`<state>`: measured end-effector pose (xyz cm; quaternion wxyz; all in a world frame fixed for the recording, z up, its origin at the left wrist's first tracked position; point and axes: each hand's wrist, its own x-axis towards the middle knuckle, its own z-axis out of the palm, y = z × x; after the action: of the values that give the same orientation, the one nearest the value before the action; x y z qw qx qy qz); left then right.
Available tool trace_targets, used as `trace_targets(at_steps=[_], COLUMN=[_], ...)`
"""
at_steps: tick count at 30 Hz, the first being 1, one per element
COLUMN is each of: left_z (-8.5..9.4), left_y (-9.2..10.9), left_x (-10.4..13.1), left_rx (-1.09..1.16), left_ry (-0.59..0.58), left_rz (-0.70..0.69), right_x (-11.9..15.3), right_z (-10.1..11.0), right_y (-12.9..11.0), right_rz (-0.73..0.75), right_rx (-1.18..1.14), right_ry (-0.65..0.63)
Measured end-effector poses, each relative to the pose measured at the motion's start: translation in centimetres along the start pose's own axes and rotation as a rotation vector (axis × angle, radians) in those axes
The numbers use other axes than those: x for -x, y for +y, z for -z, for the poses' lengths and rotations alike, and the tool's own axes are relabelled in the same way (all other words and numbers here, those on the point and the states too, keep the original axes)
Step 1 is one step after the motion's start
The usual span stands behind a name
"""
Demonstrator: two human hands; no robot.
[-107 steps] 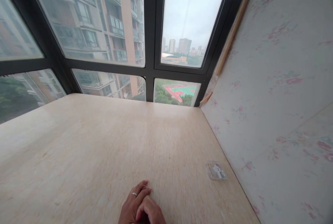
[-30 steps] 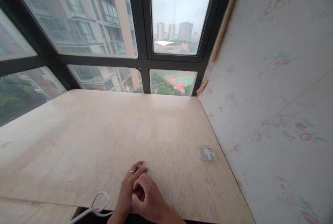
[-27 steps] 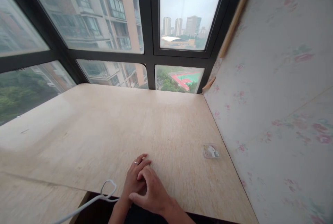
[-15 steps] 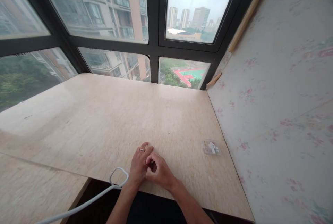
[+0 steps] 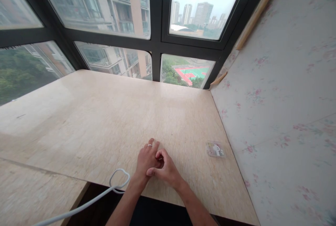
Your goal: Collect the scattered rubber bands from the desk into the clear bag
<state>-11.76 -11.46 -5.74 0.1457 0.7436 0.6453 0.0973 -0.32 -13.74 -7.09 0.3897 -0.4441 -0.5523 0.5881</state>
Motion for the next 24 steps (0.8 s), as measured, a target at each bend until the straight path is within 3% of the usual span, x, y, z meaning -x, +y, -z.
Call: trace_targets(at_steps=[11,20,24], left_z=[-2.3,-0.1,0.0], left_y=[-2.1,-1.7,-1.3], left_x=[1.2,1.8,1.7], left_rx=[0.073,0.043,0.012], left_ry=[0.147,-0.018,-0.028], left_rz=[-0.087,-0.068,-0.042], right_x=[0.1,-0.2,0.1], right_z=[0.5,1.2,1.2], right_y=[-0.3,0.0,0.5], right_rz=[0.042,0.141,0.149], right_rx=[-0.064,0.005,0.066], right_ry=[-0.106,-0.157,-0.127])
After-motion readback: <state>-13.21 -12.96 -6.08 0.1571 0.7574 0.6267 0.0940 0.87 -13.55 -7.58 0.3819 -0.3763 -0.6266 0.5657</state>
